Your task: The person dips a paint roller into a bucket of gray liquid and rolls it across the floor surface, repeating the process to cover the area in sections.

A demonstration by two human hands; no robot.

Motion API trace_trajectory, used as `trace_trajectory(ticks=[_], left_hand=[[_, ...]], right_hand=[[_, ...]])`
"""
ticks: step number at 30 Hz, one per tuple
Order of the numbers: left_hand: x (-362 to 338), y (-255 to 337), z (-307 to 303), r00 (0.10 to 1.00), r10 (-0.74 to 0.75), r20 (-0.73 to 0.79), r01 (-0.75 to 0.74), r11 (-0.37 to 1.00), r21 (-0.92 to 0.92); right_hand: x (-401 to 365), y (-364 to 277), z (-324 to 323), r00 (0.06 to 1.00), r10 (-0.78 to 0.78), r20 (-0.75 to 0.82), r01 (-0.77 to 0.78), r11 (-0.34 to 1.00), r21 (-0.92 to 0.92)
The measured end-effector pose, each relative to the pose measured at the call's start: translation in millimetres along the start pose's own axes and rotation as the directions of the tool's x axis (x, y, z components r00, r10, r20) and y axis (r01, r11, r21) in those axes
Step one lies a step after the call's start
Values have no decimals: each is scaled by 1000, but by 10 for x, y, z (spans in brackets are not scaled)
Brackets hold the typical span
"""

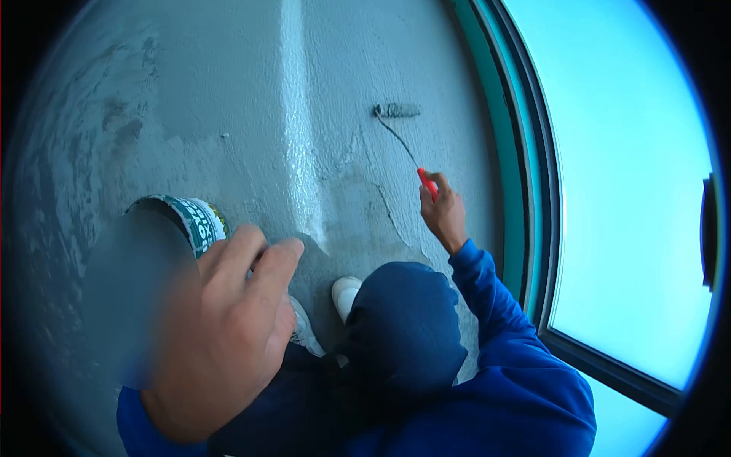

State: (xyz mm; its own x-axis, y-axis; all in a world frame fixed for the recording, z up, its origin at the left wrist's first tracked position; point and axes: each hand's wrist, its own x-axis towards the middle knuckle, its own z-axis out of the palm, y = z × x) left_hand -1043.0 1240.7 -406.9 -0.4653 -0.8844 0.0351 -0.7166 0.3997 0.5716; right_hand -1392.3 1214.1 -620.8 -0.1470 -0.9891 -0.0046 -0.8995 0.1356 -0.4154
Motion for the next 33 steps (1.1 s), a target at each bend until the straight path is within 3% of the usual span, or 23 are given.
trace_trajectory(ticks=[10,14,17,19,21,25,27,33], left_hand=[[-115,128,1,998,69,-14,-69,998,13],[-134,122,-29,996,89,-24,-89,996,-5],[-139,103,-47,996,87,-36,-88,996,-14],[-159,70,-47,995,87,-49,-88,996,-7],[-168,36,-59,995,76,-59,-76,997,-5],[-152,-16,-88,999,33,-41,-33,999,-9],[-141,-54,-96,999,21,-34,-22,1000,-15],[-76,-160,-131,999,-36,8,36,999,-6]], right_hand=[[-2520,268,-919,939,256,229,-251,967,-53],[-2788,285,-986,978,152,141,-148,988,-43],[-2447,131,-800,959,202,198,-189,979,-82],[-2087,104,-556,987,91,131,-90,996,-13],[-1626,-6,-371,990,77,120,-88,992,89],[-615,-194,83,999,-39,-24,38,999,-28],[-62,-286,245,999,-32,-32,32,999,-5],[1758,-614,715,960,-231,-155,223,972,-66]])
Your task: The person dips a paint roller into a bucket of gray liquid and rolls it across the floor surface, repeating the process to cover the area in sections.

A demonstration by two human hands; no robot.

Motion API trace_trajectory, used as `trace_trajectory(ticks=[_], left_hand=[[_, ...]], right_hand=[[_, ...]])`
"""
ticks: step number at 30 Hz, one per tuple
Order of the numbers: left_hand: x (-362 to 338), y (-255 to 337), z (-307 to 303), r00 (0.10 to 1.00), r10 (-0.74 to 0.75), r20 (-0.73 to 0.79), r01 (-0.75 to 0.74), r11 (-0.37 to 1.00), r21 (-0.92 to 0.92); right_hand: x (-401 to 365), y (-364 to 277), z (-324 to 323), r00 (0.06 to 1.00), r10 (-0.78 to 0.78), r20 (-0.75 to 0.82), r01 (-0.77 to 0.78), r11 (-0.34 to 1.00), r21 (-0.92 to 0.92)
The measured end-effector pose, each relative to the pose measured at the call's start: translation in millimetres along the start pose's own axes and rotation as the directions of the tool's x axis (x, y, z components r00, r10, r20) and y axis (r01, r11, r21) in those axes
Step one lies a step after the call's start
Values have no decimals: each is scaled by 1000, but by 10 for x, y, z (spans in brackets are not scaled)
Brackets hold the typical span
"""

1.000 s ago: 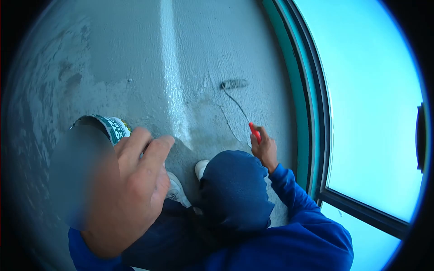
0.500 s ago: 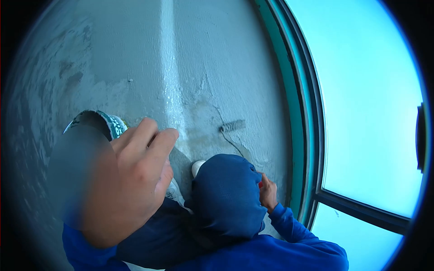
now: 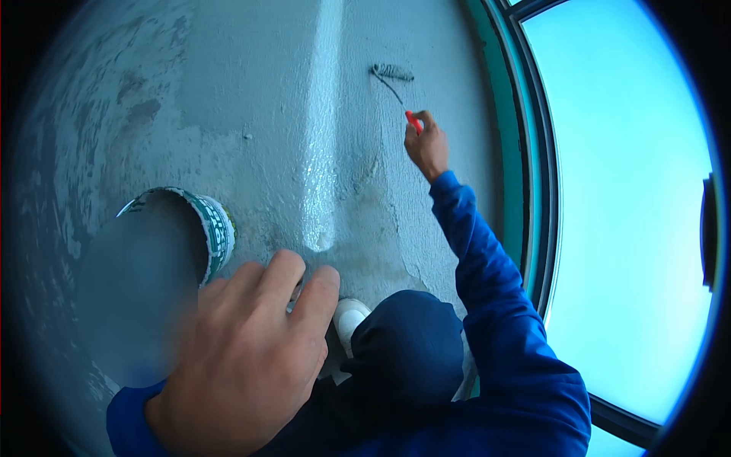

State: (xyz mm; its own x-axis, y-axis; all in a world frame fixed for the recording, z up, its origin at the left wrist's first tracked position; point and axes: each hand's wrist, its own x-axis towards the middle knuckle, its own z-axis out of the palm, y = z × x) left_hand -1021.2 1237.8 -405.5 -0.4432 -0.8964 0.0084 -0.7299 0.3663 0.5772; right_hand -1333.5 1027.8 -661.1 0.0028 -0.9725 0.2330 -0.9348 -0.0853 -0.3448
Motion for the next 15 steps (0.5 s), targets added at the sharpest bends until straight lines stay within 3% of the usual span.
trace_trajectory(ticks=[3,6,7,11,15], left_hand=[[29,-54,-4,1000,-30,0,30,1000,6],[47,-110,-29,998,-67,8,67,998,7],[50,-121,-32,997,-82,13,81,997,8],[15,-127,-6,988,-149,35,148,988,33],[-30,17,-9,983,-185,-11,185,979,82]], right_hand=[[893,-45,182,1000,5,-22,-5,1000,8],[1569,-285,14,994,71,78,-67,996,-64],[1699,-360,2,988,118,95,-111,991,-77],[2152,-229,250,993,65,100,-59,996,-66],[2017,-144,340,993,43,110,-38,998,-43]])
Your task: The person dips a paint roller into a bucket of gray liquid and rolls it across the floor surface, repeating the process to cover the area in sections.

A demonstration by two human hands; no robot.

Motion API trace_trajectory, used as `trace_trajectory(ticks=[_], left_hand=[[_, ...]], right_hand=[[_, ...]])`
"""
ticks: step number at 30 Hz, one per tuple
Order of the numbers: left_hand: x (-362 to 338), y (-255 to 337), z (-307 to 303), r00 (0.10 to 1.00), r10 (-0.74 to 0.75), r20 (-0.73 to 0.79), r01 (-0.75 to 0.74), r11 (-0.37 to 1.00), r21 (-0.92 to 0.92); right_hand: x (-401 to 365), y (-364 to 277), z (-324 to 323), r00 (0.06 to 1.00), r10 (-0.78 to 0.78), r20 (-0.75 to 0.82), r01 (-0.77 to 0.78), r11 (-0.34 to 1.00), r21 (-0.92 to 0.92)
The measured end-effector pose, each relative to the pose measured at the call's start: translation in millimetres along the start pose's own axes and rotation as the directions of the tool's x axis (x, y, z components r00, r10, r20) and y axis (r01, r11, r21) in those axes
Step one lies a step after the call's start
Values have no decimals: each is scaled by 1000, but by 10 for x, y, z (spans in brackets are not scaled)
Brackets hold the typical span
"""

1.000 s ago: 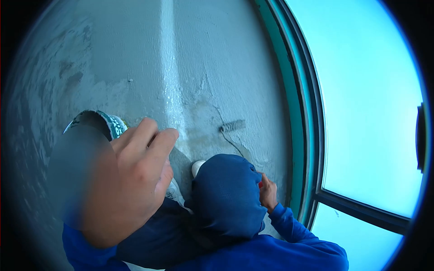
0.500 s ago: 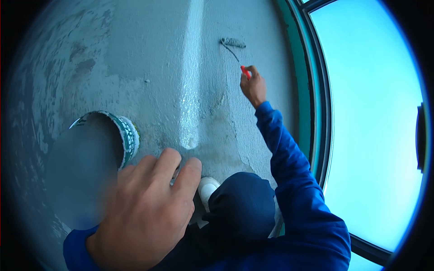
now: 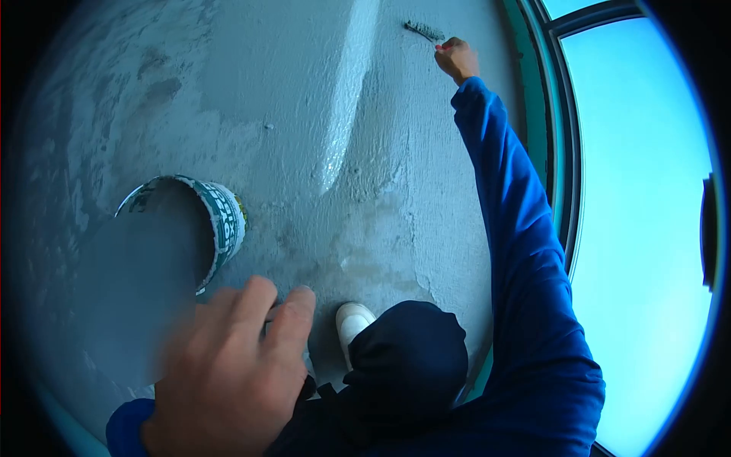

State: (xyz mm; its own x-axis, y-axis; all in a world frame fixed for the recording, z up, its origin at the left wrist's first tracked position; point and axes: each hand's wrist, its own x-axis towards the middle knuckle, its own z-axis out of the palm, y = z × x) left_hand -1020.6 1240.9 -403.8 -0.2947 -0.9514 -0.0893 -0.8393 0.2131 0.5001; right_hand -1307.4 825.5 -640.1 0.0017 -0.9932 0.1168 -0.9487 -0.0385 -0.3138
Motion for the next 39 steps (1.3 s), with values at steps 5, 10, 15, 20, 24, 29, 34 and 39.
trace_trajectory(ticks=[5,10,15,20,24,29,34,39], left_hand=[[-87,142,-119,975,-79,-205,101,990,96],[147,-165,-264,886,11,-464,125,957,261],[841,-1040,-670,839,-9,-545,249,895,369],[1174,-2218,-900,799,-133,-586,416,827,379],[1077,-3029,-911,712,-334,-618,579,776,249],[688,-3717,-805,653,-527,-545,691,709,143],[350,-4829,-624,613,-549,-568,717,688,109],[-92,-4936,-469,516,-700,-493,795,606,-30]], right_hand=[[-1086,130,-104,998,-13,-68,17,998,68],[-2558,288,-364,999,-25,-44,29,996,81],[-3852,416,-740,999,36,40,-41,989,140],[-5194,554,-1192,976,137,170,-165,973,163],[-6212,553,-1651,943,235,237,-266,958,108],[-6705,363,-1818,942,283,180,-305,946,110],[-6040,13,-1233,957,246,155,-266,956,125],[-4796,-241,-770,982,188,23,-189,979,70]])
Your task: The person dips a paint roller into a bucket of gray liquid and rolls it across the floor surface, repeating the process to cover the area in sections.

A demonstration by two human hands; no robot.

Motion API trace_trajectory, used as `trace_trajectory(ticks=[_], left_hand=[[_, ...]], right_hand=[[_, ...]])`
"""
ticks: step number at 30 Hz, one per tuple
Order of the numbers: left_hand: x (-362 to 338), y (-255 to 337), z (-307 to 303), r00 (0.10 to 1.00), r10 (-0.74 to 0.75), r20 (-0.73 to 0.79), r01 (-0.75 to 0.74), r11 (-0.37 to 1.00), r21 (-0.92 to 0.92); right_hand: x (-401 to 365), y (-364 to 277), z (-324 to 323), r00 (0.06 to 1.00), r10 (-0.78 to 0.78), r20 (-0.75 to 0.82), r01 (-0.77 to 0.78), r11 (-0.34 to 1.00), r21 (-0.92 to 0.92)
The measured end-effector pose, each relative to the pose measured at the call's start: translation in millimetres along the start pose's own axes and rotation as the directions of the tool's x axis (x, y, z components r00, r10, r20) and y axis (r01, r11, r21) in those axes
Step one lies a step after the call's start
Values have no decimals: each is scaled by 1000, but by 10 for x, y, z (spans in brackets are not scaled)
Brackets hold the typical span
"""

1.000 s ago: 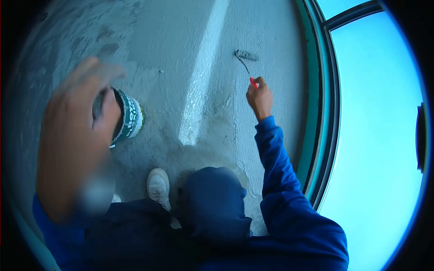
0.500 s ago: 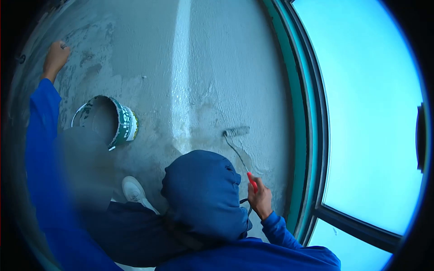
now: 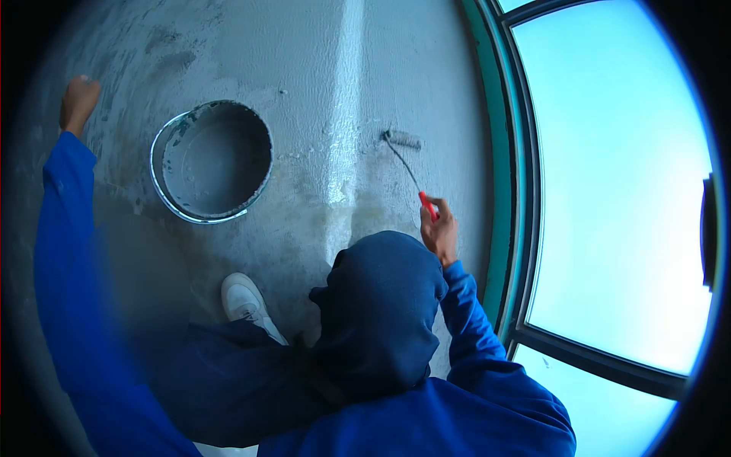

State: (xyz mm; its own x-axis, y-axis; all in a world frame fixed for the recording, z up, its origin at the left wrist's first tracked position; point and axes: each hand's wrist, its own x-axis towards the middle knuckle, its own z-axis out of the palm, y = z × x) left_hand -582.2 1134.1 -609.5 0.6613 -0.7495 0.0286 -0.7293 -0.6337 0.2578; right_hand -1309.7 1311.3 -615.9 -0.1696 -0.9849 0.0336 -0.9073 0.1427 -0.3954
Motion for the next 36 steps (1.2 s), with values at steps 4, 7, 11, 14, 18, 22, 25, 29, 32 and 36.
trace_trajectory(ticks=[4,7,11,14,18,22,25,29,32,36], left_hand=[[212,-454,201,1000,2,22,-3,997,75],[-12,-461,163,997,-51,64,47,997,55],[16,-503,394,997,-78,2,78,997,25],[-91,-406,395,997,-73,12,72,997,35],[-184,-219,381,998,-56,-16,57,997,52],[-216,-89,517,999,-45,-26,46,999,22],[-108,26,655,999,-42,16,42,999,1],[-139,317,816,999,-17,-36,16,1000,-27],[-102,525,885,999,-10,-35,9,999,-37],[-221,746,729,997,-7,-72,5,999,-33]], right_hand=[[1098,-288,-23,988,-139,-63,134,989,-65],[1732,-659,-79,997,-73,-36,66,984,-165],[2496,-817,176,1000,-27,3,27,988,-150],[2548,-796,279,999,-45,12,46,987,-153],[2145,-615,270,995,-95,28,98,983,-158],[1100,-365,110,993,-113,38,117,988,-106],[181,-264,-43,998,31,48,-29,999,-38],[-911,-424,-292,894,445,48,-439,893,-98],[-1588,-518,-497,888,446,117,-451,892,28],[-1727,-540,-513,887,439,147,-452,889,70]])
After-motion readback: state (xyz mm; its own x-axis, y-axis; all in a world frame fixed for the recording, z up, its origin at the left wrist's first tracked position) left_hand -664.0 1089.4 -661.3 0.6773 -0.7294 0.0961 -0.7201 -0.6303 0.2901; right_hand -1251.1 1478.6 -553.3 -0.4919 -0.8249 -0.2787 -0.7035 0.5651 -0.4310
